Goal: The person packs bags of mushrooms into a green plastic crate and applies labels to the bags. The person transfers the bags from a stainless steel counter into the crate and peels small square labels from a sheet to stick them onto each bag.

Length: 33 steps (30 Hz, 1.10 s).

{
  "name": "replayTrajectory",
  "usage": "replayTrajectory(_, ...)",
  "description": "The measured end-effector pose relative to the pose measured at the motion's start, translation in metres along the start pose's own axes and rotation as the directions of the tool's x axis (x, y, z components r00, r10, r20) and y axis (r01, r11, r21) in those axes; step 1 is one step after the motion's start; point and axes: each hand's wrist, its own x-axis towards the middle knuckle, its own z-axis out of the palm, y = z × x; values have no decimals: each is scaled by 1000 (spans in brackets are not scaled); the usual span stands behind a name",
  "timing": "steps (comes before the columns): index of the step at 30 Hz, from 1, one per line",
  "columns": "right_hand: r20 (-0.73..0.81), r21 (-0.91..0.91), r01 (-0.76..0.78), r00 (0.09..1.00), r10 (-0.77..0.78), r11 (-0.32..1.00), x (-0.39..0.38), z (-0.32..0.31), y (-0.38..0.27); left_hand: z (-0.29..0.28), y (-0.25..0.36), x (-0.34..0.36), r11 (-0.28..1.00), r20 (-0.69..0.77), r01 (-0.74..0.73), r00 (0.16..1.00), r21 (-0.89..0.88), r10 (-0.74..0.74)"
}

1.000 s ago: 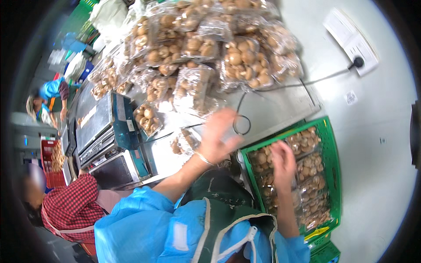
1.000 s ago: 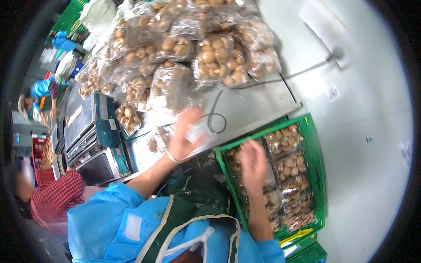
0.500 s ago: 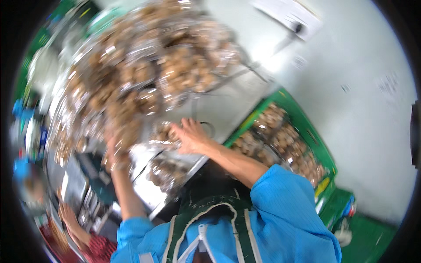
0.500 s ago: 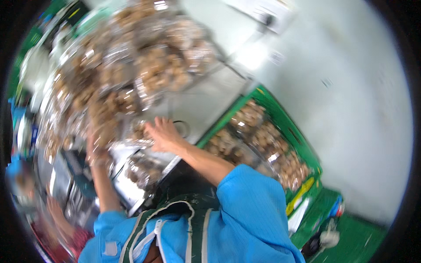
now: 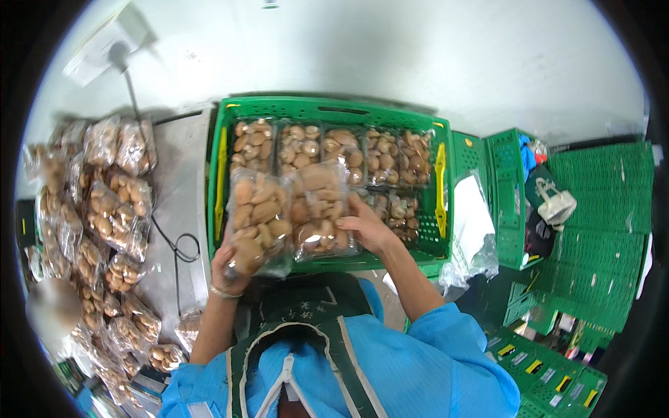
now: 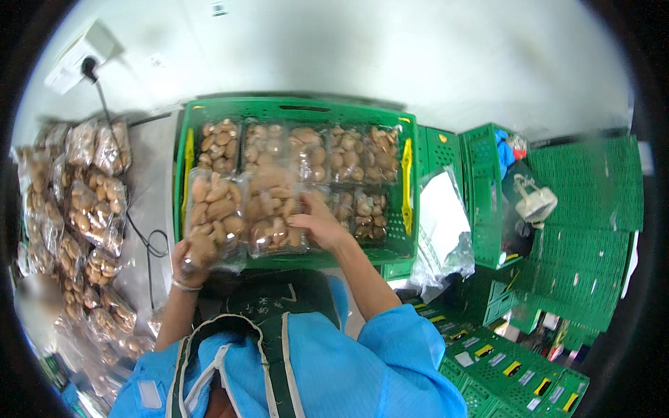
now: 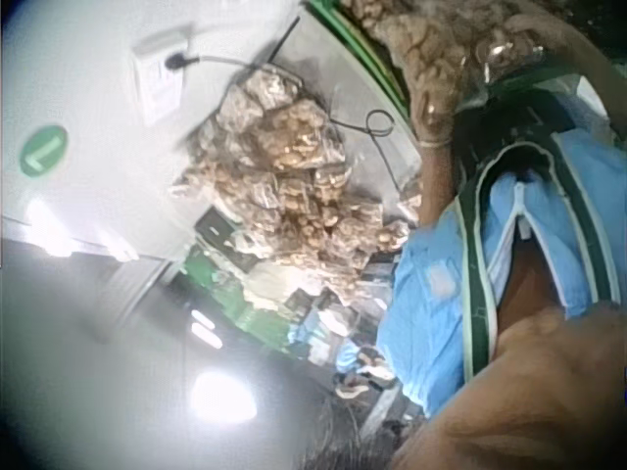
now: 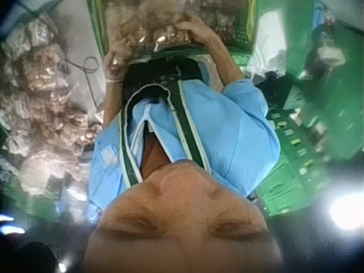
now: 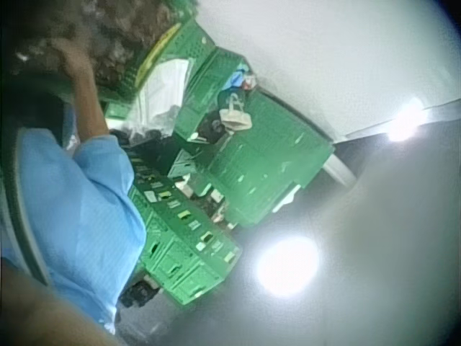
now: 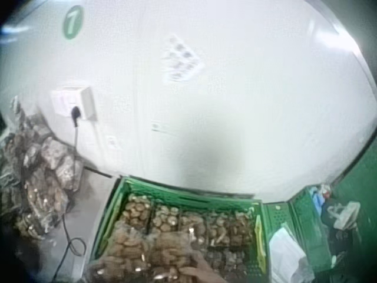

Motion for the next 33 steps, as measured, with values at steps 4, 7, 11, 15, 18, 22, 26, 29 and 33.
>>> replayTrajectory(4, -123, 166, 13, 992, 7, 986, -74, -80, -18, 71, -28, 29, 980, 77, 125, 990, -157, -114)
replayTrajectory(7, -96, 80, -99, 990, 107, 992, -90, -142, 1, 89, -44, 43, 978, 78, 186, 981, -93, -179)
replayTrajectory(11, -143, -78, -193, 973, 180, 978, -54, -166, 45, 111, -78, 75, 950, 106, 289, 955, -114, -278)
replayTrajectory(15, -207, -836, -225, 974, 91, 500, -38, -177, 44, 142, -108, 100, 925, 159, 379, 915, -27, -370)
replayTrajectory(18, -273, -776, -170, 959, -81, 607, -48, -173, 32, 181, -140, 110, 919, 162, 393, 910, -40, -382)
replayTrajectory(22, -403, 473, 160, 914, 52, 866, -85, -149, 2, 205, -190, 124, 885, 337, 426, 819, 185, -465)
replayTrajectory(26, -371, 386, 217, 927, -64, 897, -110, -180, -11, 191, -236, 159, 683, 441, -69, 809, 728, -388)
replayTrajectory(29, -507, -85, 112, 850, -139, 990, -119, -166, -28, 182, -244, 167, 480, 441, -244, 824, 843, -355)
replayTrajectory(33, -557, -601, -133, 777, -293, 788, -108, -166, 6, 176, -243, 166, 79, 485, -486, 820, 870, -303)
